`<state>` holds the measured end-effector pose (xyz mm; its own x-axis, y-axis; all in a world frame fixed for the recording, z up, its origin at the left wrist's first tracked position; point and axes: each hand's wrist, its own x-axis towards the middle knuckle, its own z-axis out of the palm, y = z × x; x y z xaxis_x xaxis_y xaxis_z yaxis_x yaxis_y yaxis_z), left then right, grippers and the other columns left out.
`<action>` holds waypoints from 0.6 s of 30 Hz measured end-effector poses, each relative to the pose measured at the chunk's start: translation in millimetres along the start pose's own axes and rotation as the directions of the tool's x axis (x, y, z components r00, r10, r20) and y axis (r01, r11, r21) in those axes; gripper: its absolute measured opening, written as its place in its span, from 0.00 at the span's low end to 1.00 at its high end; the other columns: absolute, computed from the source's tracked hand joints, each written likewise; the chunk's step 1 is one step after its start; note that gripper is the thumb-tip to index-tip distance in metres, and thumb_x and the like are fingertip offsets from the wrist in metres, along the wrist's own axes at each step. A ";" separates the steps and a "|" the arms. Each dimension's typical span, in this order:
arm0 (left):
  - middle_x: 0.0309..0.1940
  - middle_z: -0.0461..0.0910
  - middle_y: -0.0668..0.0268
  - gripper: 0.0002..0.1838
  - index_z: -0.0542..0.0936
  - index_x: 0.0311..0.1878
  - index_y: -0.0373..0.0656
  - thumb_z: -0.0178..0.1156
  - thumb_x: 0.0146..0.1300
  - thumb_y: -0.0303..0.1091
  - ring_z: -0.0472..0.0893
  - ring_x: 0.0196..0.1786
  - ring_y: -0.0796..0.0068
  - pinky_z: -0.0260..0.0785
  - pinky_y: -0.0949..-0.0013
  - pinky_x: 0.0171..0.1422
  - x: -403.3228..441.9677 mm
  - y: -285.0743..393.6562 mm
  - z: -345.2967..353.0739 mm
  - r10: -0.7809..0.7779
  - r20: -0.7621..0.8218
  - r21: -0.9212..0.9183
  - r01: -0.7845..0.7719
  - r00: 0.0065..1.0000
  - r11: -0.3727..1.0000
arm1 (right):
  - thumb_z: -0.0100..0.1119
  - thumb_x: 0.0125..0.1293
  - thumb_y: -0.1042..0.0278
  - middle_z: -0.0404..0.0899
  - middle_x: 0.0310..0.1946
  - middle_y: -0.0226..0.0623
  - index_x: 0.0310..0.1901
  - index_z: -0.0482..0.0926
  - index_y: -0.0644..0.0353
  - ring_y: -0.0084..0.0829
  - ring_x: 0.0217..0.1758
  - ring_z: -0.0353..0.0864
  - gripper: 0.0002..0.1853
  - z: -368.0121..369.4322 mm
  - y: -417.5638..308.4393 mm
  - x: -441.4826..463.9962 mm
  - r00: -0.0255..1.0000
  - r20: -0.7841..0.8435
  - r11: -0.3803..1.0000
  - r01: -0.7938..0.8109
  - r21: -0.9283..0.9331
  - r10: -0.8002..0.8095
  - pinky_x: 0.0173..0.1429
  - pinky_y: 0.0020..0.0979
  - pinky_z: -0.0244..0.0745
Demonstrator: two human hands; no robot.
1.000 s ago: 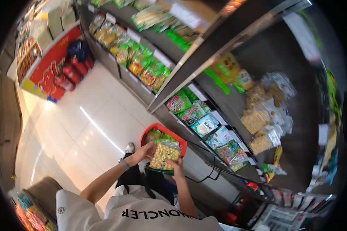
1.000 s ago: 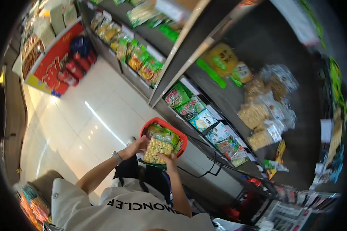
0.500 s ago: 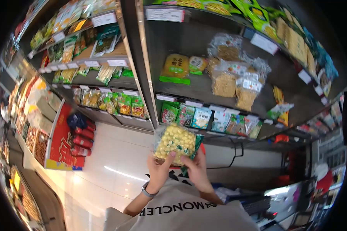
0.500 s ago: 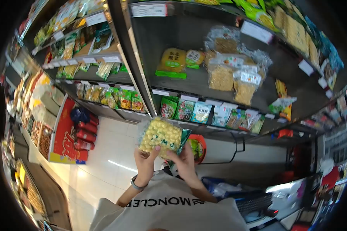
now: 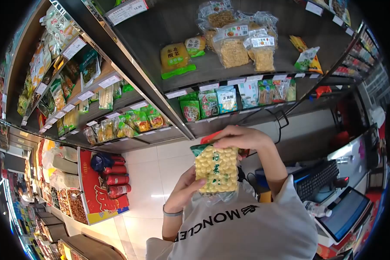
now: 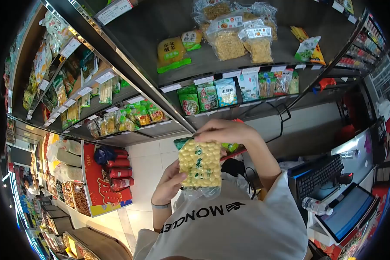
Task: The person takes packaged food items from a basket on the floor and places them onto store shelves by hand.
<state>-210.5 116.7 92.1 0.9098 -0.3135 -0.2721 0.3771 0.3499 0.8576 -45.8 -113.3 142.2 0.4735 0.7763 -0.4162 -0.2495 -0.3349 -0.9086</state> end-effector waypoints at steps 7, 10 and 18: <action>0.65 0.75 0.57 0.30 0.63 0.74 0.33 0.60 0.74 0.32 0.77 0.67 0.68 0.71 0.64 0.69 -16.0 6.6 24.7 0.080 -0.345 -0.046 -0.102 0.935 0.994 | 0.60 0.74 0.61 0.73 0.67 0.40 0.80 0.53 0.60 0.29 0.61 0.78 0.39 54.9 68.2 9.8 0.920 -0.099 0.784 0.376 0.494 -0.379 0.59 0.29 0.76; 0.65 0.75 0.58 0.30 0.64 0.73 0.33 0.61 0.74 0.33 0.77 0.66 0.68 0.71 0.65 0.68 -20.6 6.5 22.2 0.127 -0.327 0.044 -0.119 0.937 0.992 | 0.64 0.69 0.65 0.75 0.66 0.40 0.75 0.62 0.68 0.29 0.68 0.74 0.36 91.6 83.7 3.3 0.947 -0.188 0.758 0.320 0.568 -0.260 0.67 0.31 0.72; 0.60 0.70 0.54 0.41 0.54 0.80 0.37 0.64 0.70 0.32 0.71 0.67 0.62 0.67 0.61 0.71 -9.3 -17.7 22.1 0.480 -0.333 0.588 -0.219 0.812 0.779 | 0.63 0.69 0.58 0.82 0.47 0.46 0.66 0.69 0.70 0.34 0.44 0.86 0.30 128.6 44.0 -9.9 0.747 -0.471 0.883 0.417 -0.216 -0.469 0.46 0.33 0.81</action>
<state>-229.5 93.9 89.1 0.9772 0.2076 0.0450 -0.0075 -0.1780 0.9840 -170.1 -67.1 110.9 0.8687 0.4854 0.0983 0.1600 -0.0873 -0.9833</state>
